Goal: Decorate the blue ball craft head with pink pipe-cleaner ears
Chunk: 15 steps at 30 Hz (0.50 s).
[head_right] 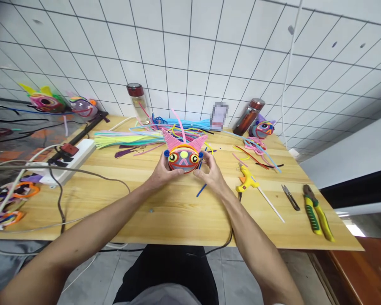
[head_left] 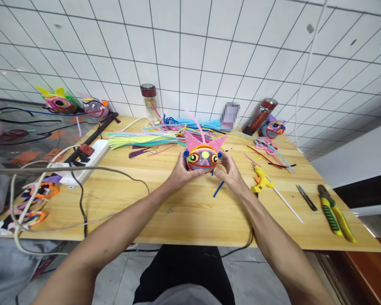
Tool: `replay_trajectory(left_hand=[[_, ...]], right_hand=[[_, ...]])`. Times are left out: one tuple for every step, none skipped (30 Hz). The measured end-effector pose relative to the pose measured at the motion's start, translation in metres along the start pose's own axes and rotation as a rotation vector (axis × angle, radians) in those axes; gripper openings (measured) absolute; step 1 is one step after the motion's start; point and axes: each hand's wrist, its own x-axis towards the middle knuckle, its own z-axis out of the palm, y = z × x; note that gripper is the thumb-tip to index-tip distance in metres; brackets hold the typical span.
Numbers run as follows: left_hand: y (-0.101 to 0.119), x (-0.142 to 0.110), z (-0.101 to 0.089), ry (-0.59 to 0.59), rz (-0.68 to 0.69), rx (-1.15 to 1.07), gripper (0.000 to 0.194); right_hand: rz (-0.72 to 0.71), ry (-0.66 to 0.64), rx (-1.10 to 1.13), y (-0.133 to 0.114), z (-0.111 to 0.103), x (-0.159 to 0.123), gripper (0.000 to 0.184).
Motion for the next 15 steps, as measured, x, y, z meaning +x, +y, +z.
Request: replay_trajectory(left_hand=[[0.0, -0.001, 0.002, -0.008, 0.002, -0.007, 0.087], [0.001, -0.002, 0.003, -0.02, 0.007, -0.014, 0.087], [0.001, -0.003, 0.005, -0.031, 0.012, -0.02, 0.086], [0.001, -0.005, 0.006, -0.039, 0.018, -0.025, 0.086], [0.001, -0.005, 0.008, -0.043, 0.022, -0.026, 0.086], [0.002, -0.006, 0.008, -0.042, 0.022, -0.025, 0.086], [0.002, -0.006, 0.009, -0.041, 0.02, -0.024, 0.087], [0.003, -0.006, 0.009, -0.042, 0.017, -0.024, 0.089], [0.003, -0.005, 0.009, -0.045, 0.016, -0.027, 0.09], [0.004, -0.005, 0.009, -0.051, 0.02, -0.031, 0.092], [0.005, -0.004, 0.008, -0.06, 0.027, -0.034, 0.092], [0.006, -0.003, 0.008, -0.071, 0.033, -0.036, 0.091], [0.007, -0.002, 0.008, -0.081, 0.036, -0.034, 0.089], [0.008, -0.001, 0.007, -0.087, 0.033, -0.028, 0.087], [0.01, -0.001, 0.007, -0.09, 0.023, -0.019, 0.085]], right_hand=[[0.016, -0.004, 0.021, 0.0, 0.003, -0.001, 0.095], [0.034, -0.007, 0.044, -0.001, 0.006, -0.002, 0.094], [0.052, -0.011, 0.07, -0.003, 0.009, -0.003, 0.091], [0.067, -0.02, 0.102, -0.004, 0.012, -0.004, 0.089], [0.077, -0.03, 0.141, -0.006, 0.015, -0.004, 0.088], [0.086, -0.042, 0.184, -0.008, 0.018, -0.005, 0.088], [0.095, -0.051, 0.225, -0.01, 0.021, -0.005, 0.089], [0.104, -0.054, 0.258, -0.012, 0.022, -0.005, 0.089], [0.112, -0.054, 0.282, -0.014, 0.024, -0.005, 0.089], [0.117, -0.049, 0.295, -0.015, 0.024, -0.005, 0.089], [0.121, -0.04, 0.295, -0.016, 0.024, -0.005, 0.087], [0.126, -0.025, 0.288, -0.017, 0.023, -0.004, 0.085], [0.133, -0.006, 0.279, -0.018, 0.022, -0.004, 0.084], [0.143, 0.01, 0.269, -0.017, 0.021, -0.003, 0.083], [0.159, 0.022, 0.26, -0.017, 0.02, -0.003, 0.083]])
